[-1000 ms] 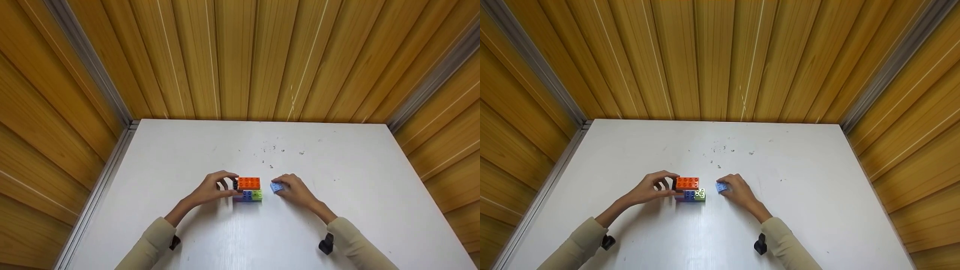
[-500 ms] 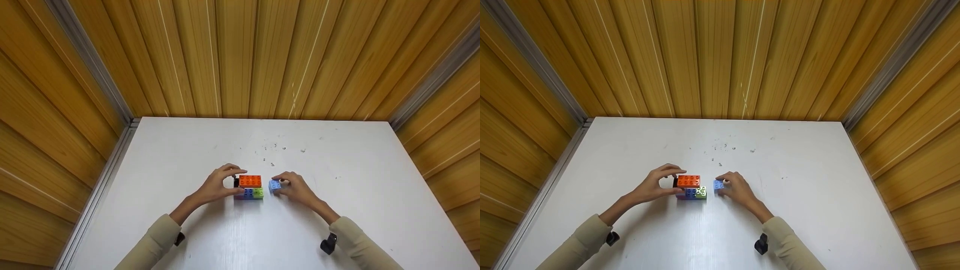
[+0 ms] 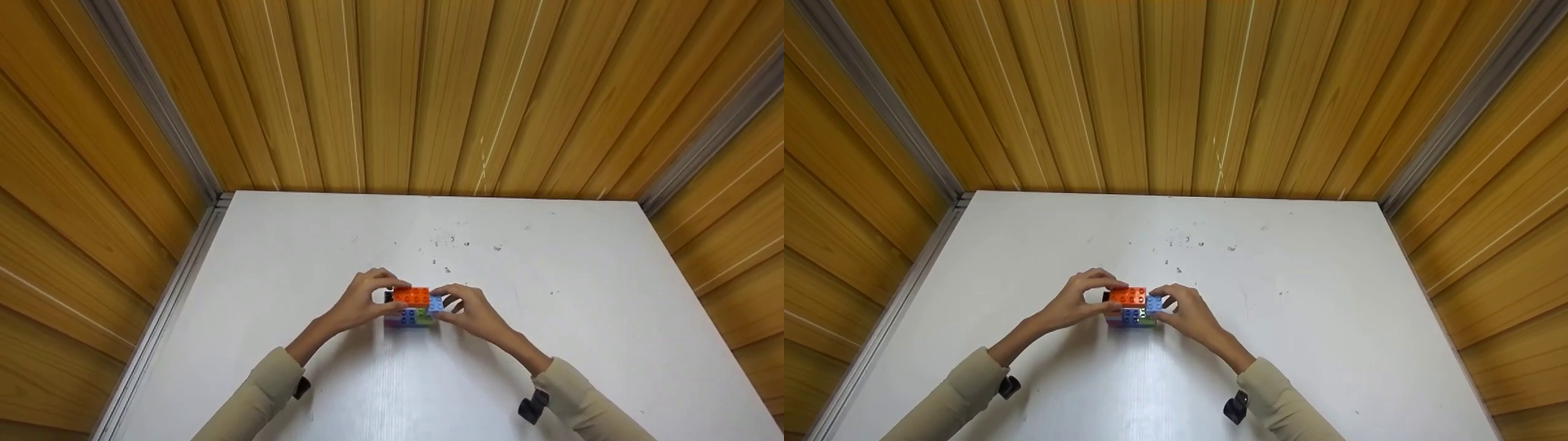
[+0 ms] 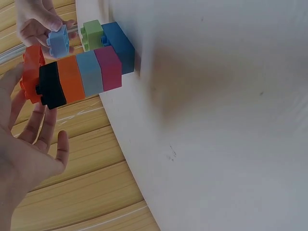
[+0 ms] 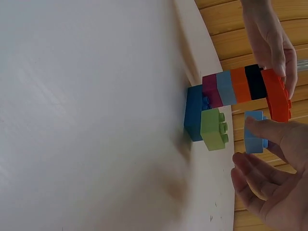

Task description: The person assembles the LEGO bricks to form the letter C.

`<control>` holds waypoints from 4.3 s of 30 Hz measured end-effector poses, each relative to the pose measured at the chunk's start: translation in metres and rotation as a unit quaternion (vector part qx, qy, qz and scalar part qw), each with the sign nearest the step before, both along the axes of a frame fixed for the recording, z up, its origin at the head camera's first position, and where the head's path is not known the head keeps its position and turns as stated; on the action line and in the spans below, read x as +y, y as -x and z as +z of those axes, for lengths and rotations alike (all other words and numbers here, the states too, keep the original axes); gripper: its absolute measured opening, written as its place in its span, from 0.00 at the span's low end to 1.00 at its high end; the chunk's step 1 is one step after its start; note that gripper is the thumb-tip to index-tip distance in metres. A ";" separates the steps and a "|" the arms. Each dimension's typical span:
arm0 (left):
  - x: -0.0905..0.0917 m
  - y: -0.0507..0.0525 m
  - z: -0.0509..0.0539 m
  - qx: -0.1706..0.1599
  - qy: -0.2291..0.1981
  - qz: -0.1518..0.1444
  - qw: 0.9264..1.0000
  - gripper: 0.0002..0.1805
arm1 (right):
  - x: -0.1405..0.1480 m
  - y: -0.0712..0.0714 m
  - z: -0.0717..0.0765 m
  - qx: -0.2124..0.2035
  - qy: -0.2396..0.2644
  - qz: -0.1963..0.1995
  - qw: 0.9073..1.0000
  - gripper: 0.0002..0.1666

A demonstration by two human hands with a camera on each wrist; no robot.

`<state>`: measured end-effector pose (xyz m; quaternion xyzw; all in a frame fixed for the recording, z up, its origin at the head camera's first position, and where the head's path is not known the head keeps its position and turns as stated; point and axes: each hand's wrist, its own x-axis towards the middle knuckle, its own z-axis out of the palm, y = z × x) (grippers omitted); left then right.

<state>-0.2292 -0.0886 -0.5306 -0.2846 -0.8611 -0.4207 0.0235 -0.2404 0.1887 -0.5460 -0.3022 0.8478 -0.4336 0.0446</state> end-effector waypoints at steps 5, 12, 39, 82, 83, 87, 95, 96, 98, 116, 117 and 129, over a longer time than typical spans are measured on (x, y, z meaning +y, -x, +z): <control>0.001 0.002 -0.002 0.017 -0.014 -0.010 1.000 0.18 | -0.005 -0.001 0.003 -0.027 0.005 0.001 1.000 0.22; 0.001 0.005 -0.003 -0.023 -0.039 -0.018 0.999 0.18 | -0.008 -0.004 0.004 -0.023 0.011 -0.019 0.999 0.23; 0.001 0.016 0.013 -0.033 0.015 -0.016 0.999 0.18 | -0.019 -0.019 -0.007 0.007 0.070 -0.045 0.997 0.22; -0.022 -0.009 -0.035 -0.210 -0.043 -0.068 0.974 0.31 | -0.009 -0.015 -0.026 -0.099 0.092 -0.024 0.991 0.21; -0.021 -0.010 -0.036 -0.219 -0.040 -0.064 0.973 0.34 | -0.009 -0.015 -0.027 -0.107 0.091 -0.025 0.990 0.21; -0.018 -0.015 -0.041 -0.230 -0.019 -0.052 0.972 0.47 | -0.009 -0.016 -0.032 -0.138 0.080 -0.035 0.987 0.21; -0.018 -0.019 -0.048 -0.208 -0.019 -0.069 0.976 0.50 | -0.009 -0.019 -0.037 -0.156 0.066 -0.029 0.985 0.23; -0.018 -0.019 -0.048 -0.207 -0.020 -0.071 0.976 0.50 | -0.009 -0.020 -0.036 -0.156 0.064 -0.026 0.985 0.23; -0.019 -0.019 -0.049 -0.210 -0.021 -0.075 0.975 0.50 | -0.009 -0.021 -0.036 -0.156 0.062 -0.018 0.986 0.24; -0.025 -0.022 -0.048 -0.180 0.003 -0.038 0.983 0.50 | -0.001 -0.032 -0.029 -0.118 0.009 0.035 0.992 0.43; -0.025 -0.021 -0.049 -0.176 0.005 -0.038 0.984 0.50 | -0.001 -0.033 -0.028 -0.117 0.000 0.039 0.992 0.46; -0.025 -0.017 -0.050 -0.174 0.026 -0.031 0.984 0.50 | 0.004 -0.027 -0.032 -0.093 -0.020 0.073 0.993 0.54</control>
